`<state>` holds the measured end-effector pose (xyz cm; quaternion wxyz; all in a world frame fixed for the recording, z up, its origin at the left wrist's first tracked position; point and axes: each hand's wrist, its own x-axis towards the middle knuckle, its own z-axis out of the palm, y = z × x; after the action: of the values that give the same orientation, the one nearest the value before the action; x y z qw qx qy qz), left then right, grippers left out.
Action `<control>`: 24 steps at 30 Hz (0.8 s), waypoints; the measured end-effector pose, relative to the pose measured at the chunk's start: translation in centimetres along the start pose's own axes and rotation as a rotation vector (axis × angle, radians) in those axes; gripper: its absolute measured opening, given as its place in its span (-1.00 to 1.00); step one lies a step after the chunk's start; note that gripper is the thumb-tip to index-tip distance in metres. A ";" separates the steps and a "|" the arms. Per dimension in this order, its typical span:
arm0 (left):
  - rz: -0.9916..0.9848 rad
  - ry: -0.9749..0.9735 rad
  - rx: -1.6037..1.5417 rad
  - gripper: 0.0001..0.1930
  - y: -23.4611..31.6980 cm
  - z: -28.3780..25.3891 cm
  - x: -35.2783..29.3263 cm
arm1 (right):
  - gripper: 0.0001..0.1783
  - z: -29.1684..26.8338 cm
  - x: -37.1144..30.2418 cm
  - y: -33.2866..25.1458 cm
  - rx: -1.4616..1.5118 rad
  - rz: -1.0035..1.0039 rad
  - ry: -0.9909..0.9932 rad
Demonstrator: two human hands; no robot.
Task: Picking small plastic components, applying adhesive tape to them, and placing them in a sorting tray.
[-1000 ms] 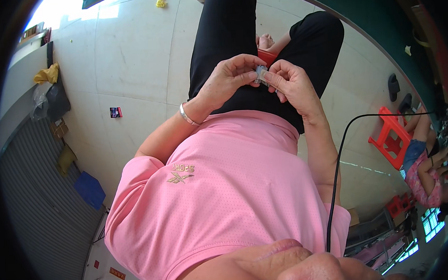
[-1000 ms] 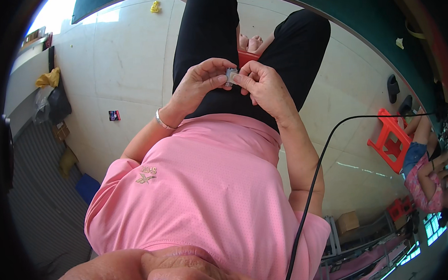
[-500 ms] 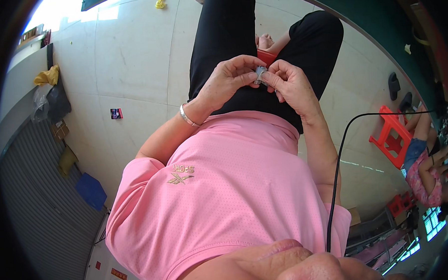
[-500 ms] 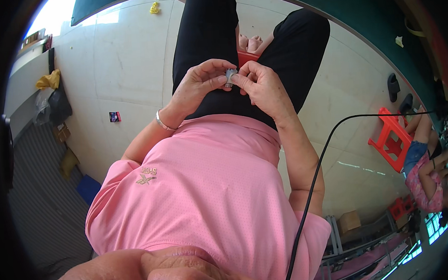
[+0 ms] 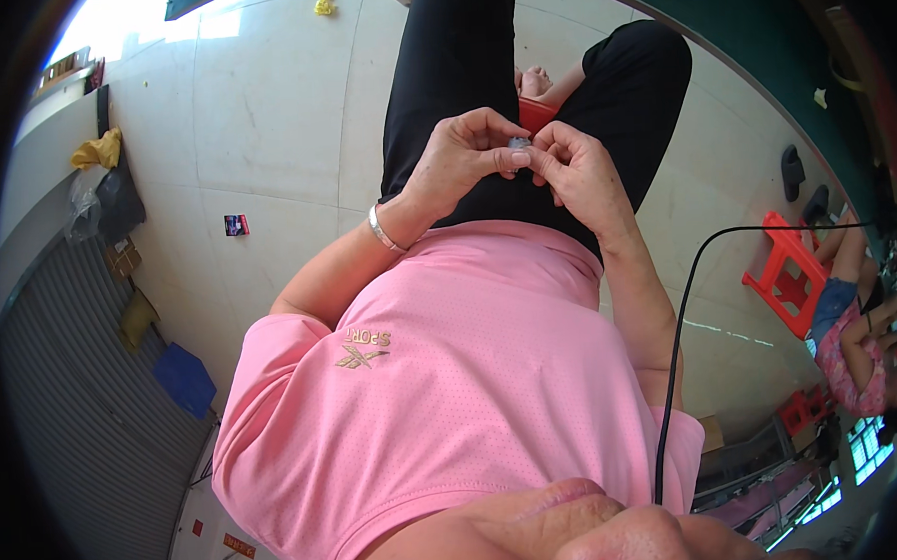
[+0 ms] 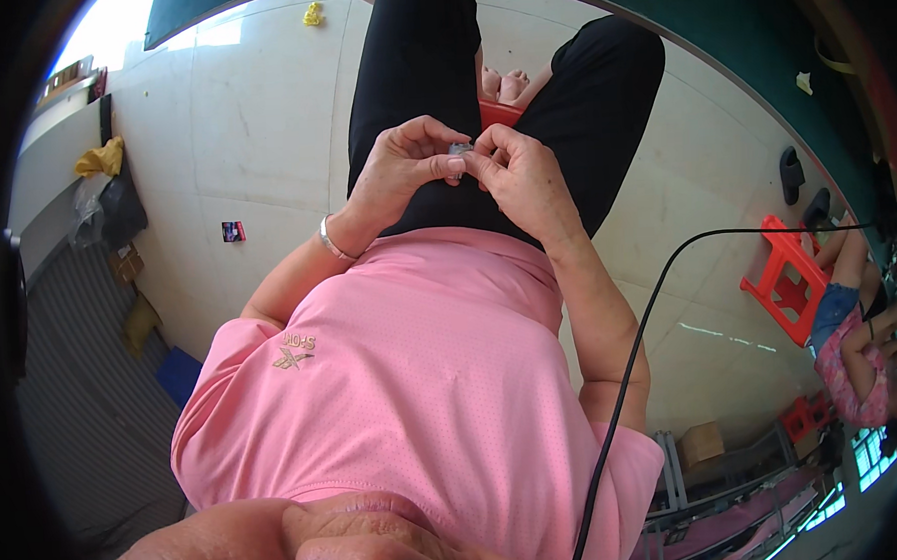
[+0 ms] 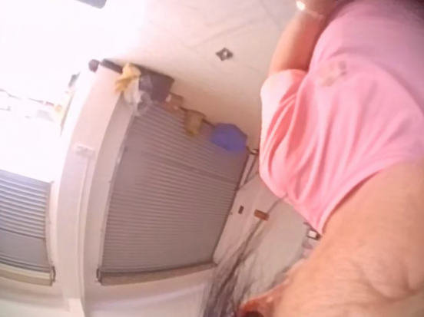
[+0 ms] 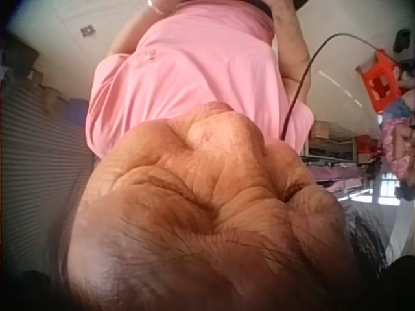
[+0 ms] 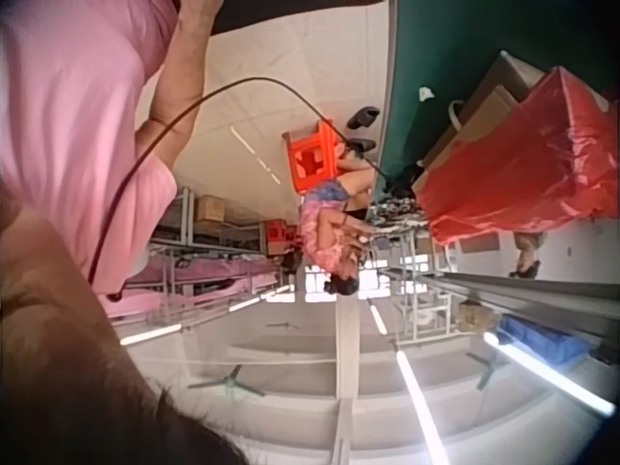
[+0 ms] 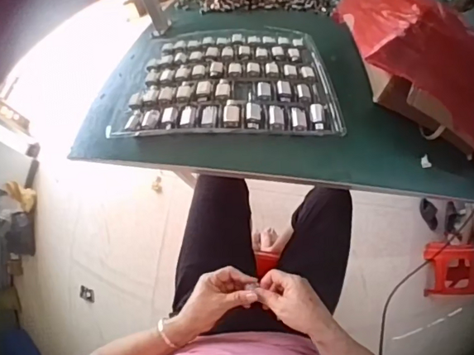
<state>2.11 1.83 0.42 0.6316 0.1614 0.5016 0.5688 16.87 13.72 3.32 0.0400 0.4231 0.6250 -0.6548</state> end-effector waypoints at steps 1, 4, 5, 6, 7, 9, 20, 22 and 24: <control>-0.002 0.001 0.002 -0.76 -0.1 -0.1 0.0 | -0.76 0.0 -0.1 0.1 -0.014 -0.026 0.006; 0.007 -0.009 -0.023 -0.79 -0.4 -0.4 0.0 | -0.80 -0.4 -0.2 -0.3 0.042 0.036 -0.099; 0.017 0.008 -0.001 -0.79 -0.5 -0.6 0.0 | -0.80 -0.4 -0.3 -0.3 0.043 0.038 -0.099; 0.026 0.022 0.025 -0.78 -0.6 -0.6 0.0 | -0.81 -0.4 -0.5 -0.3 0.039 0.024 -0.109; 0.023 0.020 0.028 -0.78 -0.6 -0.6 0.0 | -0.81 -0.4 -0.6 -0.2 0.035 0.011 -0.119; -0.013 0.041 -0.007 -0.78 -0.6 -0.5 -0.2 | -0.82 -0.4 -0.6 0.0 -0.026 -0.008 -0.095; 0.051 -0.018 0.067 -0.66 -0.9 0.3 -0.4 | -0.80 -0.5 -0.7 0.6 -0.050 -0.014 -0.027; 0.048 -0.007 0.090 -0.65 -0.9 0.3 -0.4 | -0.78 -0.3 -0.7 1.0 -0.104 -0.073 0.015; 0.018 -0.035 0.073 -0.64 -0.7 0.2 -0.4 | -0.78 -0.3 -0.8 1.0 -0.112 -0.079 0.023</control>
<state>2.79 1.33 0.14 0.6288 0.1990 0.5095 0.5527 18.09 13.40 3.05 0.0305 0.4027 0.6773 -0.6149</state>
